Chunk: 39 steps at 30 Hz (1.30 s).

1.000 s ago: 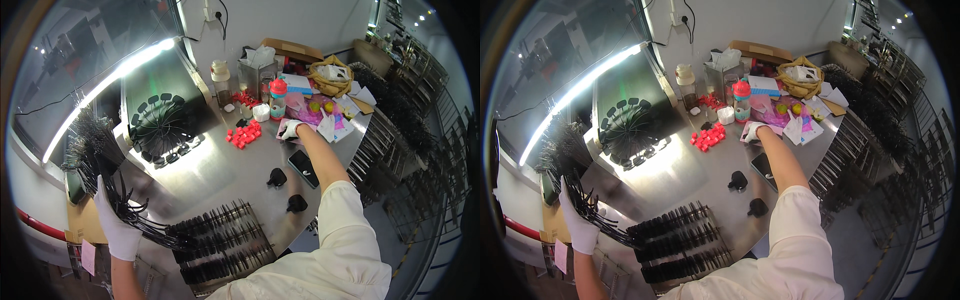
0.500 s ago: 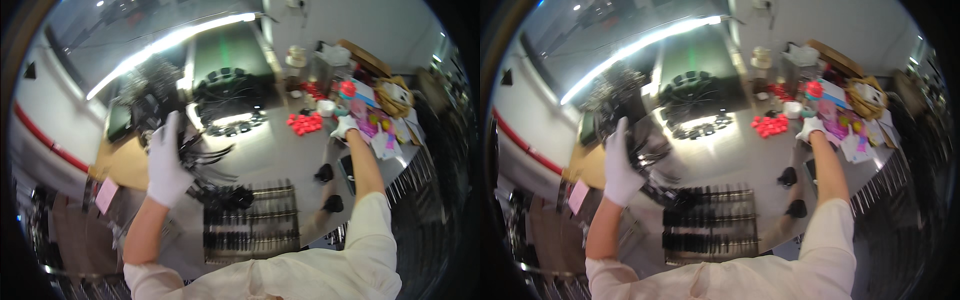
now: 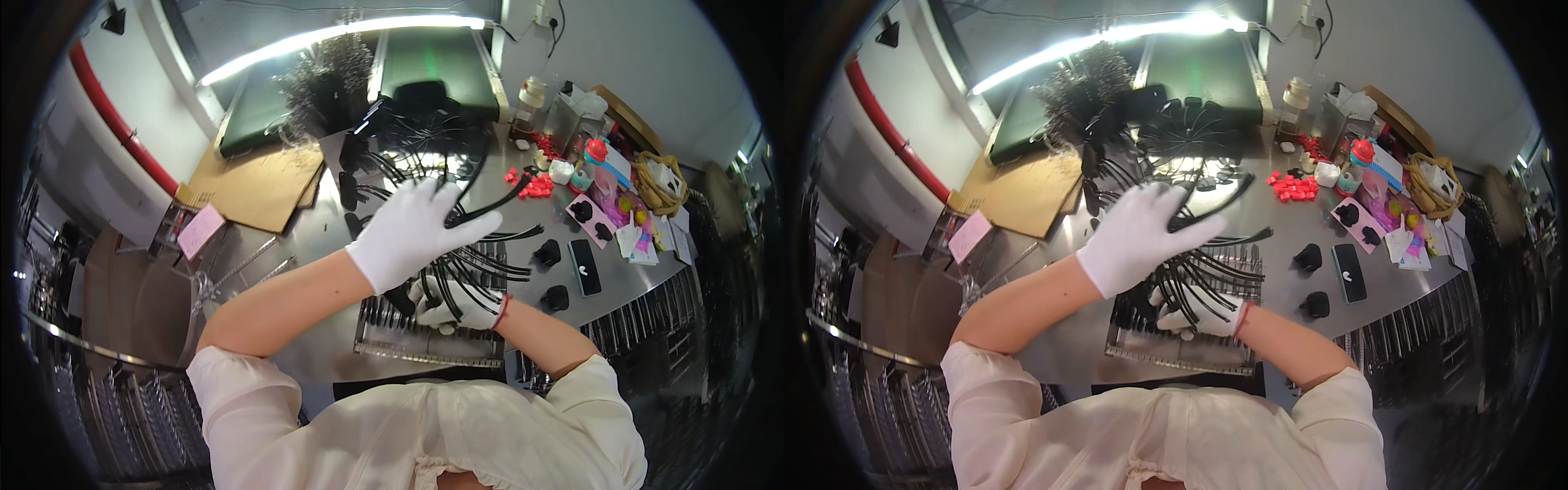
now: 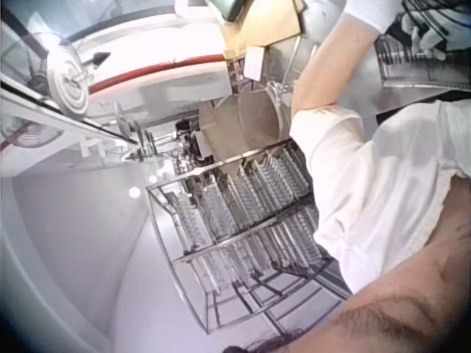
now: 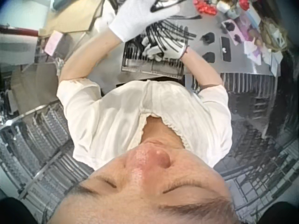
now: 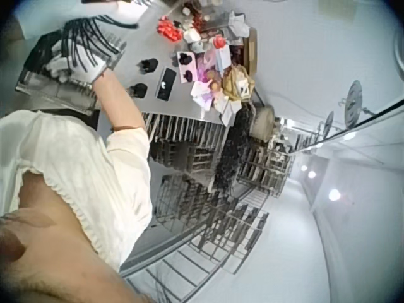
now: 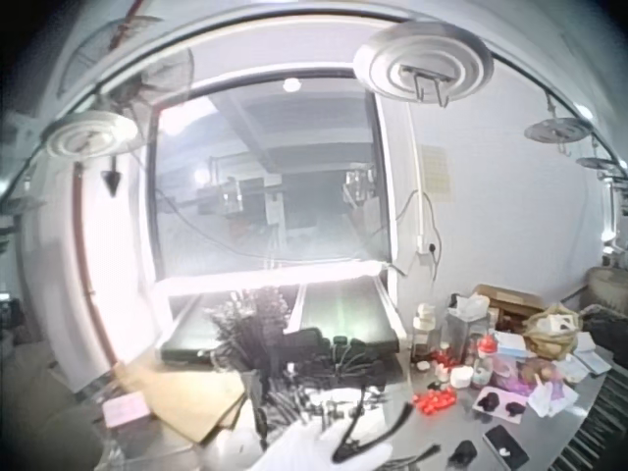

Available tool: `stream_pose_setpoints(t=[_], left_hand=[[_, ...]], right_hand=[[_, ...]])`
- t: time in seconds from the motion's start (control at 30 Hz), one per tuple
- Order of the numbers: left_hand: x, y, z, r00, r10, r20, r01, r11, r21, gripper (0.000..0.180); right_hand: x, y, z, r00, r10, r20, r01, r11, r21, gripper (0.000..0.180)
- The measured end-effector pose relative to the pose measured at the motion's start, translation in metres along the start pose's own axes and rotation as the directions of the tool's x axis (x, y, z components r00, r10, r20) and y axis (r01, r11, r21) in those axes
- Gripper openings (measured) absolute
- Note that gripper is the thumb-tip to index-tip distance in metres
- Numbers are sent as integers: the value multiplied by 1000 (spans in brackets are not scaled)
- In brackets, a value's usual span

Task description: The person assembles hair rollers by placing black plastic roller heads onto metal racks. They repeatedly pick up roller heads, align them on the rack, and then place the completed racks onto a larger metal shelving unit. The process is repetitive and involves handling multiple roller heads and racks.

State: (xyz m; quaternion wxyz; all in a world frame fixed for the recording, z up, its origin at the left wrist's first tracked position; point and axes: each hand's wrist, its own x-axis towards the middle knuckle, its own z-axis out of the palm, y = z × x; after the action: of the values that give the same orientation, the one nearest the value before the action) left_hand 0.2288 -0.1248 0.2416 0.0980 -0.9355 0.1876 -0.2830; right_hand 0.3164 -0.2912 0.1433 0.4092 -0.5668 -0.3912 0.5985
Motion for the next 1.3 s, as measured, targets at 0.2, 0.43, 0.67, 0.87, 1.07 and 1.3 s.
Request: stream_pose_setpoints(t=[0.2,0.43,0.67,0.87,1.07,1.3], left_hand=[[-18,0,-35,958,-227,175,258,949,-181,90],[-35,15,-47,982,-138,-130,132,990,-57,94],[-36,14,-55,863,-490,126,505,822,-262,103],[-37,29,-36,847,-466,-255,388,870,-304,105],[-22,14,-55,763,-639,98,636,715,-290,110],[-31,25,-26,721,-633,-283,439,733,-520,116]], right_hand=[[28,62,45,726,-624,-288,351,697,-625,35],[18,16,52,998,-56,16,39,845,534,48],[39,42,53,562,-807,-183,545,527,-652,31],[29,15,38,977,-213,7,196,909,369,45],[43,38,54,273,-961,-43,163,90,-982,38],[41,28,19,830,-541,136,345,689,638,40]])
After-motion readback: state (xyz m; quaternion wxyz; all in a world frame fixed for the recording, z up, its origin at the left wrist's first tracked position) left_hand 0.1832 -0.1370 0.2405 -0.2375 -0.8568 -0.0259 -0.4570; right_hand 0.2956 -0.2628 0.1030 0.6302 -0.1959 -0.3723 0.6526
